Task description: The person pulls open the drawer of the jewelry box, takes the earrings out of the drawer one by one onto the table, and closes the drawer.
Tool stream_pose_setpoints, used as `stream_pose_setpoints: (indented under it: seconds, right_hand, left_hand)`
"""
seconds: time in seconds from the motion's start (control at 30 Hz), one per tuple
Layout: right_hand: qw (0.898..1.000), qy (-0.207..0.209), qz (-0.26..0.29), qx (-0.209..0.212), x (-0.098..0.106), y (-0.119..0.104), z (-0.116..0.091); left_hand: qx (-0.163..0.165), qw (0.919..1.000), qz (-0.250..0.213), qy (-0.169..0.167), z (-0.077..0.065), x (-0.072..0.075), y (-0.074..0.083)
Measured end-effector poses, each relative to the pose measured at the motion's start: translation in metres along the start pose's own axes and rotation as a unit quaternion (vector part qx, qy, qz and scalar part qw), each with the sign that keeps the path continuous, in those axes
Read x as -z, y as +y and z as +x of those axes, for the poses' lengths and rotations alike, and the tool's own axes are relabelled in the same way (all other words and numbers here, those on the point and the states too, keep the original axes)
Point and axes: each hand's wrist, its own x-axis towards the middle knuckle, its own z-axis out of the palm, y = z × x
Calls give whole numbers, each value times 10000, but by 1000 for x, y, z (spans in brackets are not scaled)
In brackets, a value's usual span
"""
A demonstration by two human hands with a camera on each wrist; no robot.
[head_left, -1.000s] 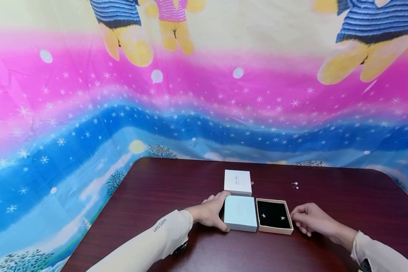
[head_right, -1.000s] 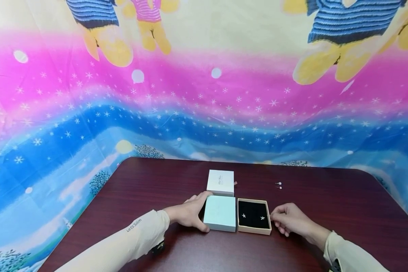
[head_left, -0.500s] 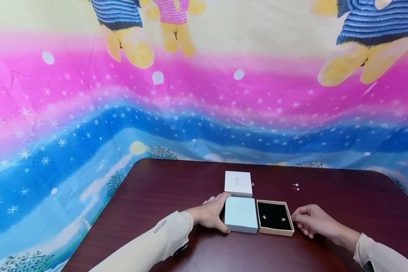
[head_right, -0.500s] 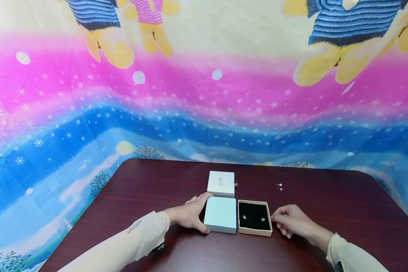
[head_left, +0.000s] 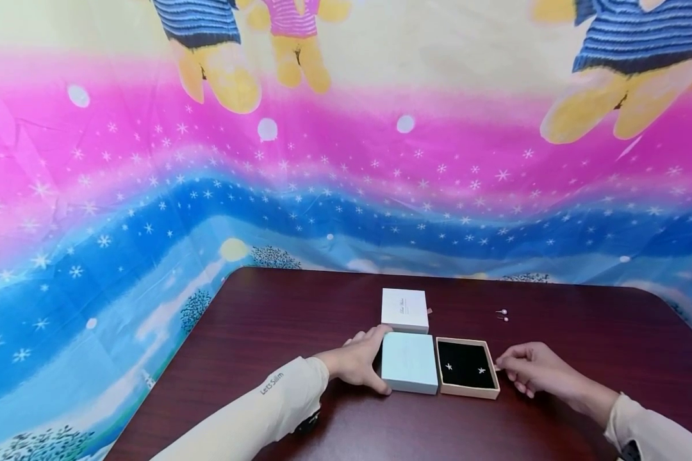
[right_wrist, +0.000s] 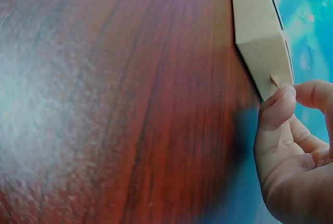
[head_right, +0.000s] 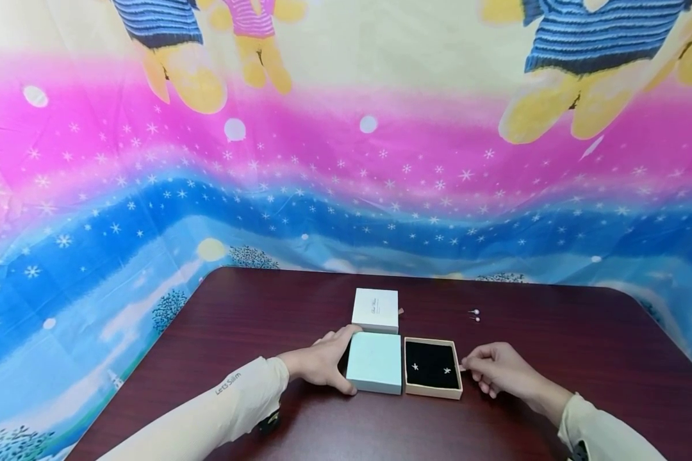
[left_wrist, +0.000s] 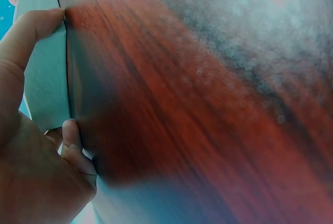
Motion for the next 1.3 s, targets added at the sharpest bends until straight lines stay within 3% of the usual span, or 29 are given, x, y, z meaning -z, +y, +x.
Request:
stream_pose_setpoints:
  seconds: [1.0,1.3]
  right_hand:
    - [9987,483,-185,-17,13,-21,-4]
    - [9991,408,-108,96,9,-27,-4]
  left_hand:
    - [-9,10000,30,1,1,0,-1]
    - [-1,10000,36,-5,1,-1,-1]
